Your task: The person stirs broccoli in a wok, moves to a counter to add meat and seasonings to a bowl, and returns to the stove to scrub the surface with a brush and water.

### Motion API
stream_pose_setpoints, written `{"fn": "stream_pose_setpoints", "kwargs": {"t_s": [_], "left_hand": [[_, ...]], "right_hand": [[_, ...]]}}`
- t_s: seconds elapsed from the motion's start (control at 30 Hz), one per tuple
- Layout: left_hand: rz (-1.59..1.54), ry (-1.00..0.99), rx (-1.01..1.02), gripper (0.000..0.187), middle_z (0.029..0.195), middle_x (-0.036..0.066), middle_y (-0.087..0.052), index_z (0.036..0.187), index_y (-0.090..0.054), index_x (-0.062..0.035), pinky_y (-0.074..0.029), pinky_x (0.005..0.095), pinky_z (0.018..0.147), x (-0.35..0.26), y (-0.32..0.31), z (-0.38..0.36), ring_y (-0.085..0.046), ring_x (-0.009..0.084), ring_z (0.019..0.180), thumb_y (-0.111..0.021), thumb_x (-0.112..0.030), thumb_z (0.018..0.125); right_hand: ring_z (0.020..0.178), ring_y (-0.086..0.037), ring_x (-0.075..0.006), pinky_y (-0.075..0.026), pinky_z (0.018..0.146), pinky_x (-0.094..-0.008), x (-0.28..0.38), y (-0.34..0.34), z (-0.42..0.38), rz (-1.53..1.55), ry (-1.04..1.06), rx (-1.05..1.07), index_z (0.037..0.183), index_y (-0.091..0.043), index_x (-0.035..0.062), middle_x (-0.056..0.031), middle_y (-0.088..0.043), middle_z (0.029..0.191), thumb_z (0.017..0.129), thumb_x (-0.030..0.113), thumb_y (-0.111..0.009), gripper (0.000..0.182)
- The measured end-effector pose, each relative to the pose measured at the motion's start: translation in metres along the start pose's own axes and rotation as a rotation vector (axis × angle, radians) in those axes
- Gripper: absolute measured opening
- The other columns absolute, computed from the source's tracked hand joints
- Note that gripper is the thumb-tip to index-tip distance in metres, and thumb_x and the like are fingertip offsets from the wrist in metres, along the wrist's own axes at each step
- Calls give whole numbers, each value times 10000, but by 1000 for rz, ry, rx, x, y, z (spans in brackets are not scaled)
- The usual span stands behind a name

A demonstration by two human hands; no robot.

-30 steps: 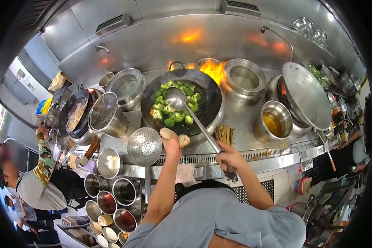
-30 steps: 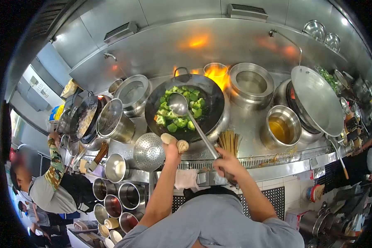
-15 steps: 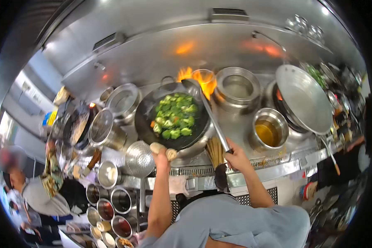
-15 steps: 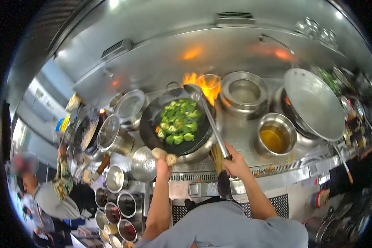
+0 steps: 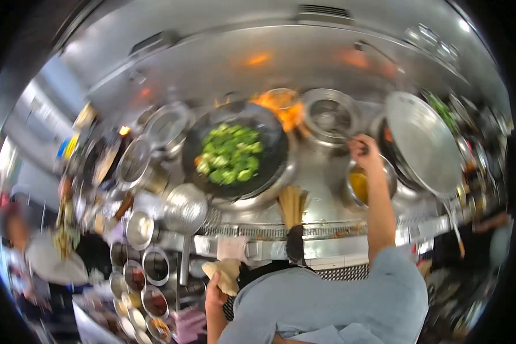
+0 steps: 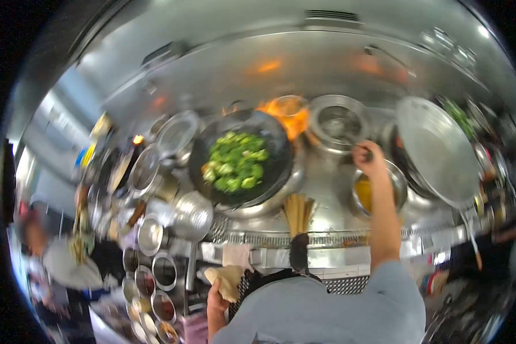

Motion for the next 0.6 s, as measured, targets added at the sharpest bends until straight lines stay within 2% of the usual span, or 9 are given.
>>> {"fn": "stream_pose_setpoints", "kwargs": {"t_s": [0.07,0.1,0.13,0.2,0.33,0.47,0.53,0.57,0.6], "left_hand": [[-156,110,-127,684,1355,140,-538,1429,-390,-40,-453,451,1011,30,33,-51,-539,317,1214,-643,-401,906],[-240,114,-146,694,1349,142,-546,1425,-403,-36,-455,461,1010,48,56,-69,-548,328,1202,-638,-427,902],[-318,79,-219,709,1336,150,-555,1416,-418,-32,-449,468,1019,67,68,-83,-554,338,1193,-638,-458,894],[-382,26,-140,714,1331,156,-558,1410,-426,-29,-446,474,1025,66,53,-107,-548,340,1200,-650,-458,885],[-344,-128,-216,624,1281,156,-587,1380,-461,-27,-507,431,953,62,52,-121,-606,304,1117,-645,-393,909],[-204,-208,-292,628,1218,118,-584,1360,-459,-49,-513,383,924,61,65,-130,-597,247,1081,-730,-329,868],[-102,-430,-315,679,1227,99,-534,1392,-402,-98,-490,366,941,48,55,-152,-543,234,1129,-750,-322,854],[-79,-413,-344,711,1242,92,-490,1415,-353,-142,-471,355,955,38,45,-176,-498,231,1165,-751,-321,854],[-104,-440,-359,689,1248,100,-515,1396,-384,-108,-469,360,965,45,52,-189,-519,228,1153,-752,-320,853]], "right_hand": [[543,-353,-52,-298,459,-202,-12,-28,-18,-101,126,59,731,-395,106,21,-397,704,881,41,-565,236],[545,-354,-47,-297,457,-198,-7,-16,-8,-6,1,118,851,-486,41,27,-406,719,903,63,-554,88],[541,-358,-52,-296,452,-201,-23,-44,-25,-20,68,-45,1088,-498,-59,25,-403,733,920,65,-537,213],[539,-361,-51,-296,446,-213,-35,-59,-30,-119,-2,48,1239,-410,-116,25,-390,734,931,64,-525,375],[493,-327,-40,-275,420,-216,-75,-93,-65,-62,-25,286,1368,-321,-135,22,-365,719,956,57,-496,487],[462,-302,-60,-279,399,-227,-97,-87,-67,-174,-81,401,1494,-143,-51,0,-356,729,1026,105,-378,546],[453,-359,-104,-325,390,-239,-136,-117,-78,-335,-49,266,1471,-209,-54,-35,-387,731,1034,121,-386,503],[457,-382,-111,-339,391,-253,-142,-107,-61,-410,-24,209,1470,-242,-46,-42,-421,751,1015,126,-411,515],[461,-404,-118,-354,392,-267,-153,-102,-54,-481,15,146,1470,-275,-39,-50,-454,772,997,131,-436,527]]}}
Point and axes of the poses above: each hand's wrist, its own z-axis towards the middle knuckle, its own y-axis out of the back of the hand, x = y × z, the point moved 4 cm from there along z, towards the middle knuckle
